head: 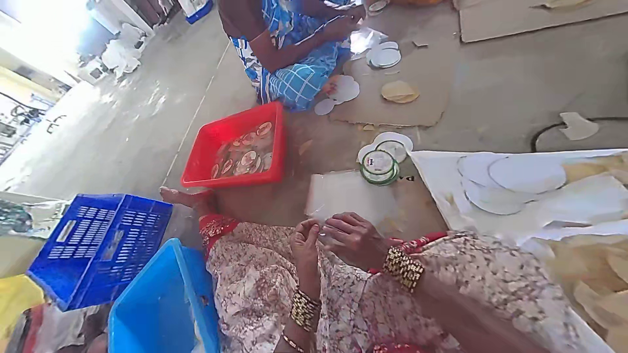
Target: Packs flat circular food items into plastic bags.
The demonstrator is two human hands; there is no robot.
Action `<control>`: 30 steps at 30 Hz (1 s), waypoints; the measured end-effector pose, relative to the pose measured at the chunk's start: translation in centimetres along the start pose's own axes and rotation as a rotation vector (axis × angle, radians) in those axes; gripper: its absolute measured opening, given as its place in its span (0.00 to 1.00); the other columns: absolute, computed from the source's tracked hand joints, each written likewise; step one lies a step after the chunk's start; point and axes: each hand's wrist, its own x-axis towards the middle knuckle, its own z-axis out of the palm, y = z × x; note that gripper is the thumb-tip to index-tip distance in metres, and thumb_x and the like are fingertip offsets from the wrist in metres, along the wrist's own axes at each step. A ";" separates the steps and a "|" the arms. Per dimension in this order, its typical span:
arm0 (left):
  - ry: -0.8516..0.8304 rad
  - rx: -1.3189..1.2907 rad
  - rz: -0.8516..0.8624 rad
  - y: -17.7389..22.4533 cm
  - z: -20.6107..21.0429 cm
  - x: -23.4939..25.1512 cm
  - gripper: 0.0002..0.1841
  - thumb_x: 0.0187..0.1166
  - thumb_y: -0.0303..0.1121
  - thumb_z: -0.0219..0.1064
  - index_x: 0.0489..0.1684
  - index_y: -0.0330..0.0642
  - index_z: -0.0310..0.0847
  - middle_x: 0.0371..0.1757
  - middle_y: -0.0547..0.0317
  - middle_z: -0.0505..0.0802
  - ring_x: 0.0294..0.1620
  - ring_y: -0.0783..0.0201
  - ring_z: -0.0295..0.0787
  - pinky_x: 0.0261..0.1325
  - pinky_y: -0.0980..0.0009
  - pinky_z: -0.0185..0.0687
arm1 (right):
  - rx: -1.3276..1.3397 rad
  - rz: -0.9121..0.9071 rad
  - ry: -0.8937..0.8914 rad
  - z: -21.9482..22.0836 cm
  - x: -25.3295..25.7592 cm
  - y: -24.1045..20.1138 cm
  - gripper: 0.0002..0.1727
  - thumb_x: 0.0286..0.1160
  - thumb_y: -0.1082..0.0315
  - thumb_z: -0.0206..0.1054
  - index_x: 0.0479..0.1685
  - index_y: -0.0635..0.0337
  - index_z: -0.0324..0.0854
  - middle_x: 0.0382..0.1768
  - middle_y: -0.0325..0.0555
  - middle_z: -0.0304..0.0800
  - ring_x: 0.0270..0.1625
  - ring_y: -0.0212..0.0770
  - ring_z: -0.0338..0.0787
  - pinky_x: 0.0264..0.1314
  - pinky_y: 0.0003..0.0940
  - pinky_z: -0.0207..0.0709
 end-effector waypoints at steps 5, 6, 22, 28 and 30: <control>-0.085 0.167 0.158 -0.6 -0.5 0.3 0.06 0.79 0.20 0.63 0.44 0.29 0.85 0.40 0.55 0.93 0.45 0.69 0.90 0.57 0.72 0.87 | 0.435 0.553 -0.031 -1.7 1.9 1.2 0.48 0.71 0.29 0.64 0.78 0.64 0.76 0.76 0.56 0.80 0.77 0.50 0.80 0.77 0.50 0.74; -0.099 0.189 0.190 -0.8 -0.5 0.4 0.06 0.79 0.20 0.62 0.44 0.29 0.85 0.40 0.56 0.93 0.44 0.69 0.90 0.57 0.72 0.87 | 0.589 0.651 -0.071 -2.0 2.2 1.8 0.40 0.70 0.41 0.73 0.73 0.64 0.79 0.69 0.52 0.86 0.69 0.43 0.85 0.71 0.43 0.78; -0.101 -0.036 -0.268 -0.4 2.9 0.2 0.05 0.78 0.18 0.65 0.44 0.29 0.85 0.35 0.53 0.94 0.35 0.67 0.91 0.46 0.71 0.89 | 0.736 0.720 -0.171 -3.3 3.8 4.5 0.10 0.77 0.65 0.68 0.44 0.65 0.88 0.34 0.45 0.90 0.37 0.32 0.88 0.46 0.31 0.82; -0.105 0.042 -0.092 -0.9 1.4 -0.4 0.03 0.74 0.18 0.68 0.37 0.36 0.85 0.33 0.60 0.93 0.37 0.71 0.91 0.50 0.73 0.88 | 0.025 1.048 -0.275 -7.4 7.6 13.9 0.23 0.84 0.57 0.66 0.65 0.67 0.83 0.63 0.65 0.86 0.71 0.65 0.83 0.73 0.64 0.73; -0.107 0.046 -0.079 -1.1 0.9 -1.1 0.05 0.73 0.18 0.68 0.39 0.36 0.85 0.37 0.58 0.94 0.42 0.69 0.92 0.54 0.71 0.88 | -0.153 1.129 -0.371 -7.3 7.2 17.1 0.34 0.75 0.54 0.75 0.72 0.71 0.77 0.73 0.70 0.77 0.80 0.72 0.72 0.77 0.72 0.65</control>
